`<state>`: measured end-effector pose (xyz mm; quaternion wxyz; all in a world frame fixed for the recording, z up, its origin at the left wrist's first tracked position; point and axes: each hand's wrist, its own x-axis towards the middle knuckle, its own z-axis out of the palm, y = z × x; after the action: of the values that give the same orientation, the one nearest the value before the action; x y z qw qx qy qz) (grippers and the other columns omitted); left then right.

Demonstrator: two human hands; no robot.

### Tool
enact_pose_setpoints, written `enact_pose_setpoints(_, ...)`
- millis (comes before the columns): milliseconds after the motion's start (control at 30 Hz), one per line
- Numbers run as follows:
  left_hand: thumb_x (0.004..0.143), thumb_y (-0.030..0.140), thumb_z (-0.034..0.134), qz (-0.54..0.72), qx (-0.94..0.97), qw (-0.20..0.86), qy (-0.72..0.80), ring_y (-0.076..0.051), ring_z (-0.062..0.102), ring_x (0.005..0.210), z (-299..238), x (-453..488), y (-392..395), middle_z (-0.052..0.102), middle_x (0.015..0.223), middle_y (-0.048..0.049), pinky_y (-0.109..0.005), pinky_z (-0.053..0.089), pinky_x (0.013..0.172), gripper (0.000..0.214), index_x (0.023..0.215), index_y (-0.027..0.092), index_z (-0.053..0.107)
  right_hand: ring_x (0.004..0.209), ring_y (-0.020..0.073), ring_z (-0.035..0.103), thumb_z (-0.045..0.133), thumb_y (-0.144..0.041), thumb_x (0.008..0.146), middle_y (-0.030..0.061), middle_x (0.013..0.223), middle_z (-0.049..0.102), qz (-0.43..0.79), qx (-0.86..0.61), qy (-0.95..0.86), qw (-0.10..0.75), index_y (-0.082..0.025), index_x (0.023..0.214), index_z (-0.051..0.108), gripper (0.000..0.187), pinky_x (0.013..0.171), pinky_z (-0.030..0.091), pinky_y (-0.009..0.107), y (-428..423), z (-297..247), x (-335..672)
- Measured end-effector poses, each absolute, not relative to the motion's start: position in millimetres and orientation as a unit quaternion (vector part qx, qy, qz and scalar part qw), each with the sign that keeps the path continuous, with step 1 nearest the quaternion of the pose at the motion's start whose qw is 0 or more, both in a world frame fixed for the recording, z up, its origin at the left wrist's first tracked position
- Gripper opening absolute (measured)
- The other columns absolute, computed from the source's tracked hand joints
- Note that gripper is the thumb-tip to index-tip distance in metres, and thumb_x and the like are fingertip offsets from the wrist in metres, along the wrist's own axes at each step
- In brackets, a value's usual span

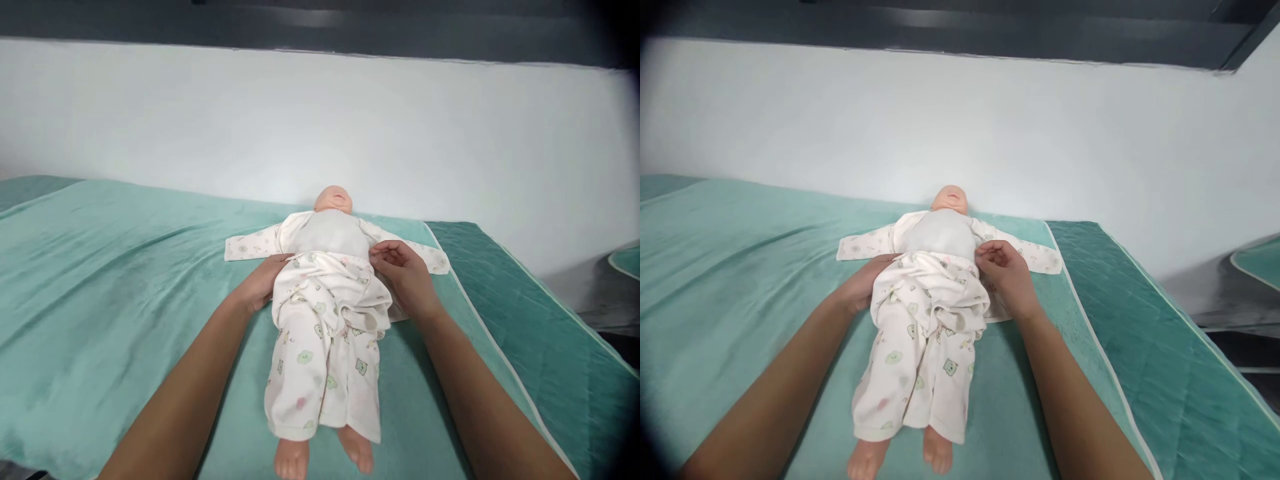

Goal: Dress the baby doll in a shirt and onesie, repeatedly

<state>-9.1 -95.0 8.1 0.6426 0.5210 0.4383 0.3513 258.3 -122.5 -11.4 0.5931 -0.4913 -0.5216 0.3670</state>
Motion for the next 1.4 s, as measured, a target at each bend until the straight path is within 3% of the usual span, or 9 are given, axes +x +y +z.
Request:
enact_pose_setpoints(133,0.063,0.042,0.079,0.328,0.529,0.644,0.444,-0.023,0.067,0.075,6.4,-7.8,-96.7,0.075,0.082,-0.0069,-0.030,0.050,0.066,0.046,0.100,0.016,0.075,0.104,0.0230,0.057,0.063,-0.027,0.079,0.0067,0.111,0.064,0.088,-0.592,-0.554,0.578,-0.023,0.106,0.061,0.027,0.091,0.046,0.040,-115.8,-18.4,262.0)
enact_pose_setpoints(200,0.063,0.042,0.079,0.319,0.532,0.641,0.452,-0.023,0.067,0.076,3.8,-8.0,-96.6,0.075,0.083,-0.0071,-0.031,0.050,0.068,0.048,0.103,0.016,0.074,0.108,0.0258,0.055,0.062,-0.029,0.078,0.0091,0.114,0.064,0.030,-0.628,-0.571,0.528,-0.021,0.107,0.062,0.030,0.094,0.043,0.043,-112.0,-21.6,265.3)
enact_pose_setpoints(300,0.065,0.041,0.078,0.322,0.534,0.641,0.448,-0.024,0.068,0.082,-1.5,-10.1,-95.0,0.075,0.092,-0.0081,-0.033,0.051,0.073,0.053,0.112,0.017,0.072,0.091,0.0245,0.059,0.060,-0.034,0.081,0.0072,0.097,0.068,0.076,-0.673,-0.555,0.483,-0.021,0.098,0.064,0.022,0.084,0.044,0.040,-108.1,-24.2,276.0)
enact_pose_setpoints(433,0.069,0.041,0.077,0.339,0.527,0.637,0.449,-0.026,0.068,0.091,-7.9,-14.0,-92.3,0.074,0.107,-0.0095,-0.034,0.050,0.080,0.057,0.121,0.020,0.068,0.075,0.0214,0.058,0.059,-0.037,0.081,0.0053,0.085,0.067,0.124,-0.696,-0.464,0.534,-0.022,0.093,0.065,0.020,0.074,0.044,0.037,-107.4,-23.4,306.5)
enact_pose_setpoints(633,0.072,0.044,0.076,0.337,0.537,0.631,0.447,-0.025,0.067,0.093,-5.5,-14.5,-93.8,0.074,0.108,-0.0082,-0.036,0.049,0.084,0.054,0.120,0.022,0.068,0.094,0.0225,0.058,0.059,-0.025,0.080,0.0090,0.107,0.064,-0.008,-0.655,-0.448,0.609,-0.021,0.100,0.065,0.022,0.081,0.045,0.036,-122.6,-13.2,312.9)
enact_pose_setpoints(867,0.075,0.041,0.073,0.331,0.563,0.629,0.422,-0.026,0.066,0.092,1.2,-10.5,-96.6,0.074,0.100,-0.0067,-0.035,0.048,0.082,0.046,0.116,0.020,0.069,0.069,0.0148,0.049,0.071,-0.043,0.081,-0.0014,0.077,0.057,0.331,-0.511,-0.600,0.519,-0.024,0.082,0.061,0.021,0.065,0.041,0.028,-152.3,0.4,257.1)
enact_pose_setpoints(1033,0.077,0.041,0.070,0.343,0.587,0.611,0.405,-0.025,0.064,0.093,-1.3,-8.7,-95.9,0.073,0.101,-0.0069,-0.035,0.048,0.084,0.040,0.111,0.019,0.070,0.081,0.0177,0.050,0.074,-0.042,0.079,0.0003,0.090,0.057,0.311,-0.490,-0.653,0.487,-0.026,0.087,0.059,0.023,0.078,0.042,0.032,-151.3,3.0,261.9)
enact_pose_setpoints(1200,0.076,0.041,0.070,0.353,0.583,0.602,0.416,-0.025,0.064,0.093,-3.1,-6.1,-96.3,0.073,0.105,-0.0072,-0.035,0.048,0.083,0.041,0.111,0.019,0.069,0.100,0.0246,0.051,0.068,-0.039,0.085,0.0048,0.098,0.060,0.160,-0.445,-0.747,0.466,-0.025,0.076,0.054,0.022,0.093,0.038,0.040,-141.1,4.7,259.4)
enact_pose_setpoints(1400,0.073,0.037,0.073,0.363,0.562,0.615,0.417,-0.025,0.066,0.091,-4.1,-1.1,-95.8,0.074,0.103,-0.0074,-0.037,0.049,0.084,0.042,0.111,0.020,0.071,0.064,0.0174,0.045,0.055,-0.043,0.093,-0.0008,0.070,0.055,0.134,-0.523,-0.715,0.444,-0.026,0.079,0.050,0.023,0.064,0.033,0.031,-122.1,9.2,248.3)
